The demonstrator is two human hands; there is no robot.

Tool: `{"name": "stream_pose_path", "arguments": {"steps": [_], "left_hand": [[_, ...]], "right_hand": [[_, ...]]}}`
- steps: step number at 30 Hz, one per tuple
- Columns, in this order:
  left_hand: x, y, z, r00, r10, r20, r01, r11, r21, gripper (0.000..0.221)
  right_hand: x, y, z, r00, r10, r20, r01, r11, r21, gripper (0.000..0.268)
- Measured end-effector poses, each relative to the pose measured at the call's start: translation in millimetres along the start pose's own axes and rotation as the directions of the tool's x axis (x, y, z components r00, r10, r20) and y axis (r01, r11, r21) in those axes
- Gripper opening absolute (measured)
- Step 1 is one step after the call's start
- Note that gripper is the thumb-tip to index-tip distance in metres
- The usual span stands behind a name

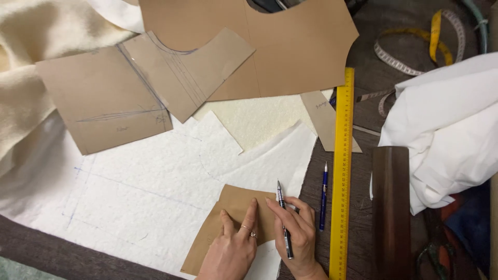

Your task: Tracing cardboard patterns onto fabric using a pen

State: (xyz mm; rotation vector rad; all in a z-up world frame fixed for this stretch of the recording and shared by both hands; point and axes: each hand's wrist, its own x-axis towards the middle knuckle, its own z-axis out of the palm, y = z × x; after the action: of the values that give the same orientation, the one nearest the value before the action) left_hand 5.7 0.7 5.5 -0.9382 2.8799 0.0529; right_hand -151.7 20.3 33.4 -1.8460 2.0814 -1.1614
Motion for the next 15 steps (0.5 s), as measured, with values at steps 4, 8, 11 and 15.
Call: {"name": "stream_pose_path", "arguments": {"steps": [4,8,11,15], "left_hand": [[-5,1,1,0.995,-0.079,-0.063,0.075,0.995,-0.063,0.03],[-6,0,-6,0.982,-0.186,-0.022,0.183,0.978,-0.099,0.052],[-6,-3,-13,0.979,-0.189,0.077,0.196,0.976,-0.097,0.059],[-6,-4,-13,0.977,-0.187,0.106,0.204,0.961,-0.185,0.059]], "right_hand": [[-1,-2,0,1.0,0.001,0.004,-0.001,1.0,0.019,0.031],[-4,-3,1,1.0,0.006,0.004,-0.006,1.0,0.015,0.031],[-5,-5,1,1.0,0.015,0.013,-0.015,1.0,0.018,0.032],[-7,-6,1,1.0,0.016,0.012,-0.016,1.0,0.007,0.028]]}}
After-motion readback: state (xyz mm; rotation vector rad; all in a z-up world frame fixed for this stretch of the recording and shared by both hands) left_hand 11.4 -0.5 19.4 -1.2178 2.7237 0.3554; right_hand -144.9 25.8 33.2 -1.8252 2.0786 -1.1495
